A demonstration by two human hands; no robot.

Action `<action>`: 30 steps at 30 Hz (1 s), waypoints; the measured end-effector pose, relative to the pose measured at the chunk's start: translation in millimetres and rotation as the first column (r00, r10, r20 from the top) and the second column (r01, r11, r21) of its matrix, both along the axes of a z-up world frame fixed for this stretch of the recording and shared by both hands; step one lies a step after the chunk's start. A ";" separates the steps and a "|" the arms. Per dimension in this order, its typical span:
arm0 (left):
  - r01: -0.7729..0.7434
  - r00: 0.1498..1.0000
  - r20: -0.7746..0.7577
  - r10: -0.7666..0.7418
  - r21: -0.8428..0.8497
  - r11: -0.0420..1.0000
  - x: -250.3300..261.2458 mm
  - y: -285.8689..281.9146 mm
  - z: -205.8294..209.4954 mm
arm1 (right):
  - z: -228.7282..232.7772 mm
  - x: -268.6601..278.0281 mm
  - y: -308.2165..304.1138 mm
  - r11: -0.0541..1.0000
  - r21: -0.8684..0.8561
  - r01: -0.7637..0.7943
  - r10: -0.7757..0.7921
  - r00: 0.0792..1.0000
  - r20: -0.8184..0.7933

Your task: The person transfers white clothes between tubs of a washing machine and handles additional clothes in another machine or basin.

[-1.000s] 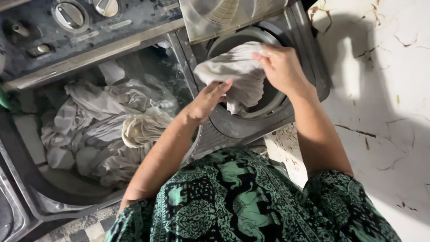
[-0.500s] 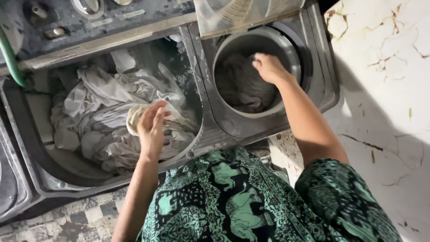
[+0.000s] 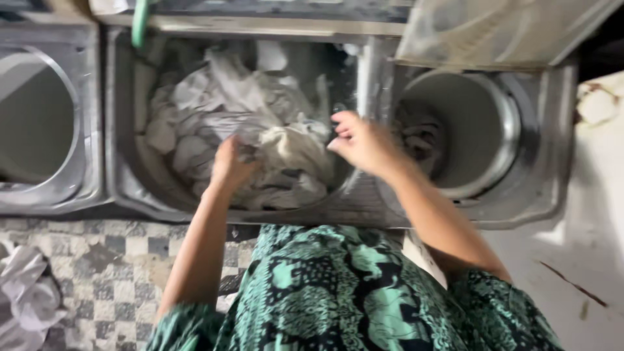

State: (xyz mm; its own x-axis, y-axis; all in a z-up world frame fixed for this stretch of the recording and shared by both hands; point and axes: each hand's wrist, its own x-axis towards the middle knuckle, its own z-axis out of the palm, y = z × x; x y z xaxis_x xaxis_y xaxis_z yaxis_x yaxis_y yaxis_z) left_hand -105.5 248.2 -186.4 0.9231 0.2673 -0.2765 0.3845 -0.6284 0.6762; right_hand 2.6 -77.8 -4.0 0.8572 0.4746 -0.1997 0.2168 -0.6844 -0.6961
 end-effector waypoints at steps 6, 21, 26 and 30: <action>0.326 0.943 -0.182 -0.278 0.343 0.881 42.2 10.4 -10.8 | -101.5 -35.2 125.5 0.964 -0.257 0.066 -0.042 0.994 0.099; 0.381 0.897 0.221 -0.384 0.057 0.923 22.0 17.6 -10.8 | -25.2 -68.3 104.3 0.946 0.280 0.163 -0.272 0.869 0.414; 0.153 0.907 0.421 -0.021 -0.283 0.947 22.0 90.2 33.2 | 19.4 -63.1 77.7 0.849 0.454 0.268 -0.426 0.857 0.289; -0.088 0.667 0.361 0.652 -0.830 0.550 19.8 165.3 107.9 | 59.0 -53.6 43.4 0.736 0.538 0.411 -0.614 0.740 0.275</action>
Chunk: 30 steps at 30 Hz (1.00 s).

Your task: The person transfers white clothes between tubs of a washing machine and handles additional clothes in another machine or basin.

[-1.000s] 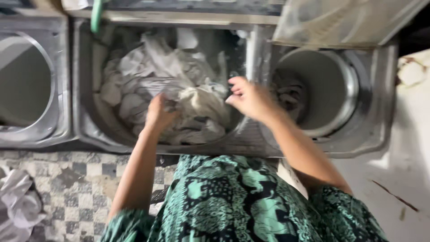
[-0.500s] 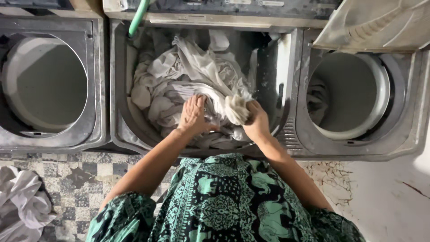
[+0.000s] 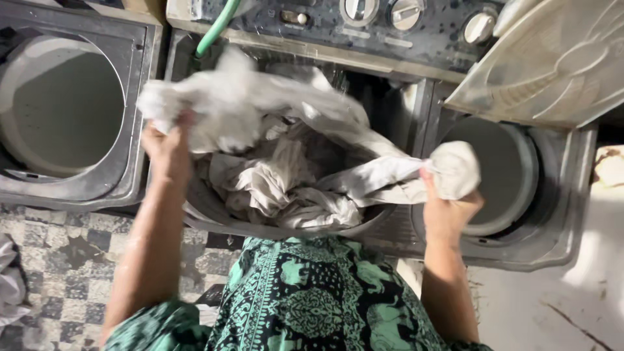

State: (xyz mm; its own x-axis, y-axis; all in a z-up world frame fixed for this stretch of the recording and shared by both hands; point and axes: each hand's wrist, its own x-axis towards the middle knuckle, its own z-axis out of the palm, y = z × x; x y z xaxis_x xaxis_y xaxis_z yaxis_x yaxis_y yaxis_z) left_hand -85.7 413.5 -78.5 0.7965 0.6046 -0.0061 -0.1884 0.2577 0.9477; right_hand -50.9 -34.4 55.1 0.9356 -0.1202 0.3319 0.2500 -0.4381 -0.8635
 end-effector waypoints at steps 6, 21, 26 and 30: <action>0.835 0.362 -0.844 0.394 0.482 0.266 6.9 -23.6 54.5 | 32.5 6.4 -12.2 0.996 0.086 0.008 -0.014 0.997 0.072; 0.709 0.657 -0.417 -0.629 0.057 0.703 -11.5 -309.7 -57.9 | 54.8 47.6 -71.7 0.796 -0.376 -0.473 0.388 0.877 -0.283; 0.555 0.767 -0.302 -0.566 -0.131 0.822 -19.1 -308.3 7.4 | -26.2 5.0 -34.1 0.573 -0.592 -0.566 0.480 0.818 -0.318; 0.584 0.786 -0.128 -0.605 -0.168 0.795 -11.5 -315.1 67.0 | -87.8 -14.1 -8.4 0.745 -0.244 -0.621 0.589 0.784 -0.195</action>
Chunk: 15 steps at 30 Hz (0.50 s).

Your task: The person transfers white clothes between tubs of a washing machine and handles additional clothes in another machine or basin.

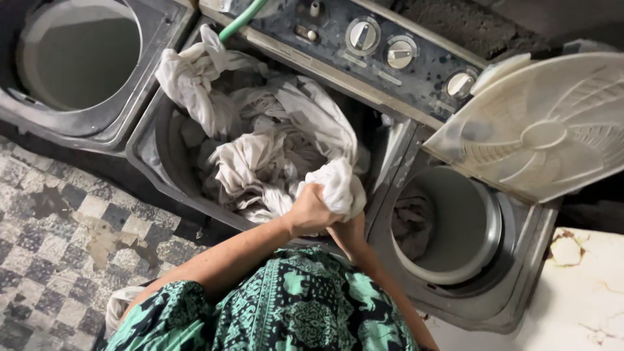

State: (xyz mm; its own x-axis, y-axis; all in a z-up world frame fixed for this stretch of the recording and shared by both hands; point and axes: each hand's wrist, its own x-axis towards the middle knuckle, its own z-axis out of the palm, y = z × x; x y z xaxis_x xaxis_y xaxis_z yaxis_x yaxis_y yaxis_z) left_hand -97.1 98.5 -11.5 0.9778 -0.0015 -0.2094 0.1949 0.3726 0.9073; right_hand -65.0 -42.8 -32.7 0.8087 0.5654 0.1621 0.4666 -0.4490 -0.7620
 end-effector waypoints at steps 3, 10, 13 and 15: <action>-0.100 0.965 0.256 0.051 0.183 0.978 12.4 -2.4 39.0 | -5.6 5.9 -1.5 0.993 0.104 0.059 -0.056 0.998 -0.027; -0.164 0.900 0.430 -0.066 0.477 0.864 57.5 -28.1 103.1 | 39.7 46.9 -33.1 0.920 0.340 0.193 -0.206 0.979 0.001; -0.012 0.926 0.289 -0.242 0.664 0.748 83.0 -29.7 110.0 | 42.2 71.2 -57.3 0.889 0.374 0.265 -0.280 0.960 -0.015; 0.251 0.885 0.020 -0.466 0.822 0.511 106.1 -17.4 104.9 | 35.0 87.2 -75.3 0.871 0.375 0.317 -0.334 0.942 -0.022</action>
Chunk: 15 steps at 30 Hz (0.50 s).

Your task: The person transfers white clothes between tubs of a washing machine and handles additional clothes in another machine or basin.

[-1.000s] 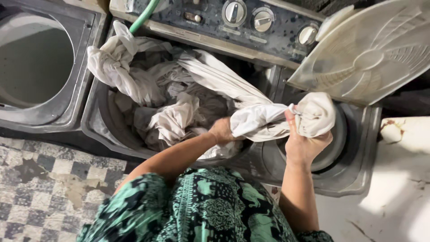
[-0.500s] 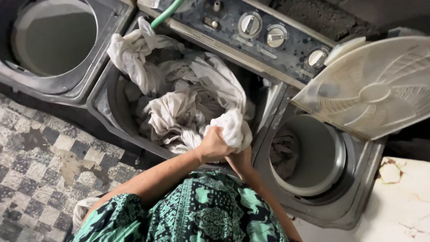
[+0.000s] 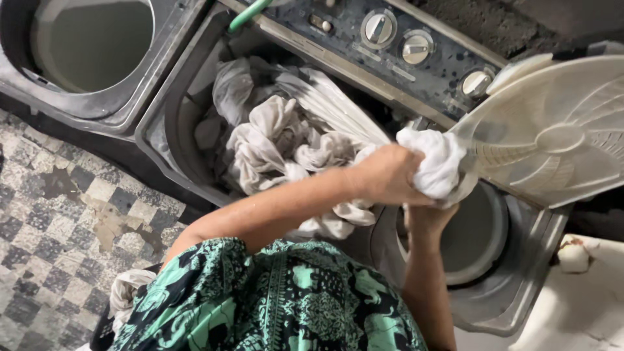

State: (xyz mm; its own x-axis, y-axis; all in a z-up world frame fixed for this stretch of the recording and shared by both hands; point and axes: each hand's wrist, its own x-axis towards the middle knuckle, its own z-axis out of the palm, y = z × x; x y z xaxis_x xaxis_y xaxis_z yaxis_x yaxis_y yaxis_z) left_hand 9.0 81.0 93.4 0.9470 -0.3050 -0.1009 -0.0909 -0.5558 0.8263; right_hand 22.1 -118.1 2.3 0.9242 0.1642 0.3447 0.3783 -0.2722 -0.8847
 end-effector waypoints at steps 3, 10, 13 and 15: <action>-0.002 0.965 0.253 0.067 -0.247 0.969 14.5 49.8 -38.0 | -21.9 18.6 -28.5 0.976 -0.123 0.177 -0.182 0.983 -0.029; -0.408 0.907 0.115 0.405 0.477 0.778 2.7 128.5 -203.0 | -66.5 30.8 -57.8 0.834 0.140 0.533 -0.382 0.741 -0.552; -0.422 0.860 -0.165 0.482 0.299 0.856 -15.9 118.6 -257.7 | -56.3 17.8 -42.6 0.798 0.131 0.589 -0.454 0.729 -0.512; -0.261 0.890 -0.275 0.364 0.348 0.900 -32.8 115.1 -274.4 | -40.2 -0.5 -26.3 0.742 0.082 0.665 -0.545 0.670 -0.503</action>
State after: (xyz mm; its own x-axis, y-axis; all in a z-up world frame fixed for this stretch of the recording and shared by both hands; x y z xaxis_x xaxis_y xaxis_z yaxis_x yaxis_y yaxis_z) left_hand -23.8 196.1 -180.9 0.8845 0.0941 -0.4570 0.3733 -0.7304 0.5719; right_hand 21.6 -144.4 -37.9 0.8422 -0.5164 -0.1551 -0.2183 -0.0635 -0.9738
